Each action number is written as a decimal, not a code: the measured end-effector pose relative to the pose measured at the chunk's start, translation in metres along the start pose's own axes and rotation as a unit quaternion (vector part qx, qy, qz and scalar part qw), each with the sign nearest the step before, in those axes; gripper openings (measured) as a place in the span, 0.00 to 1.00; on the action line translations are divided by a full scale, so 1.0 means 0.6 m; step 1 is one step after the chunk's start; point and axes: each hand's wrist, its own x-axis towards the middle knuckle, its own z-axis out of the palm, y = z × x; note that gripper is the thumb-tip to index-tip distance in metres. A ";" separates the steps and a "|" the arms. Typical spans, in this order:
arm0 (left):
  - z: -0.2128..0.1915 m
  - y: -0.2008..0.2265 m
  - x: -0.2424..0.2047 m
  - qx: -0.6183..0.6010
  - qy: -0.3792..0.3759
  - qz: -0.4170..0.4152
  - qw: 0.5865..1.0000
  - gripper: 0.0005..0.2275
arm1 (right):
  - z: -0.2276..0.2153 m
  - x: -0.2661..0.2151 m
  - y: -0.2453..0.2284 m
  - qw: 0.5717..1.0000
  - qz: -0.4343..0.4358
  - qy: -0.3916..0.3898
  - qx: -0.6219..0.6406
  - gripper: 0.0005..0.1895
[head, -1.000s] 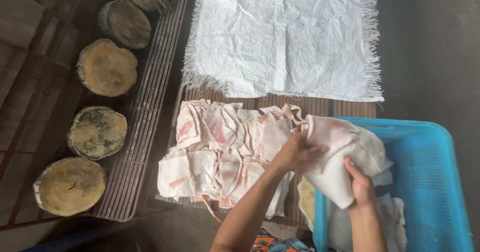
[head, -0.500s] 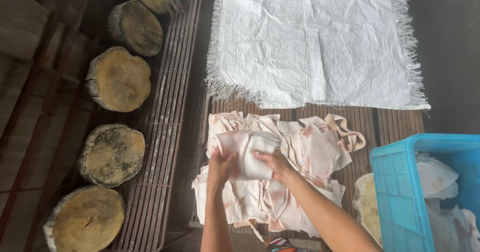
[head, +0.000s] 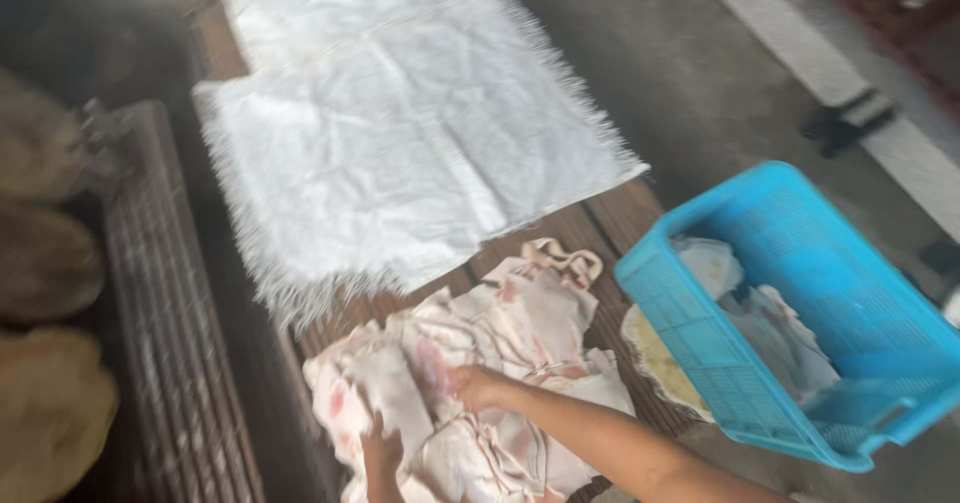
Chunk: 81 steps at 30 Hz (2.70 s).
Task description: The person sorts pieces of raw animal hide by picking them by hand from a pile on a wooden platform and placing them into a blue plastic basket.
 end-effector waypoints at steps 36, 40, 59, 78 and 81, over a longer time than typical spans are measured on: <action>0.376 0.889 -0.432 -0.508 -0.292 -0.078 0.807 0.18 | -0.667 -0.612 0.274 0.829 0.223 0.402 -0.318 0.33; 0.396 0.889 -0.442 -0.436 -0.299 -0.074 0.846 0.19 | -0.640 -0.611 0.234 0.879 0.263 0.332 -0.220 0.29; 0.371 0.903 -0.470 -0.473 -0.350 -0.072 0.805 0.19 | -0.618 -0.683 0.132 0.786 0.321 0.498 -0.175 0.43; 0.506 0.844 -0.363 -0.368 -0.211 -0.033 0.905 0.14 | -0.638 -0.596 0.292 0.882 0.170 0.348 -0.268 0.21; 0.545 0.824 -0.336 -0.331 -0.261 -0.060 0.905 0.16 | -0.642 -0.606 0.291 0.904 0.148 0.332 -0.225 0.20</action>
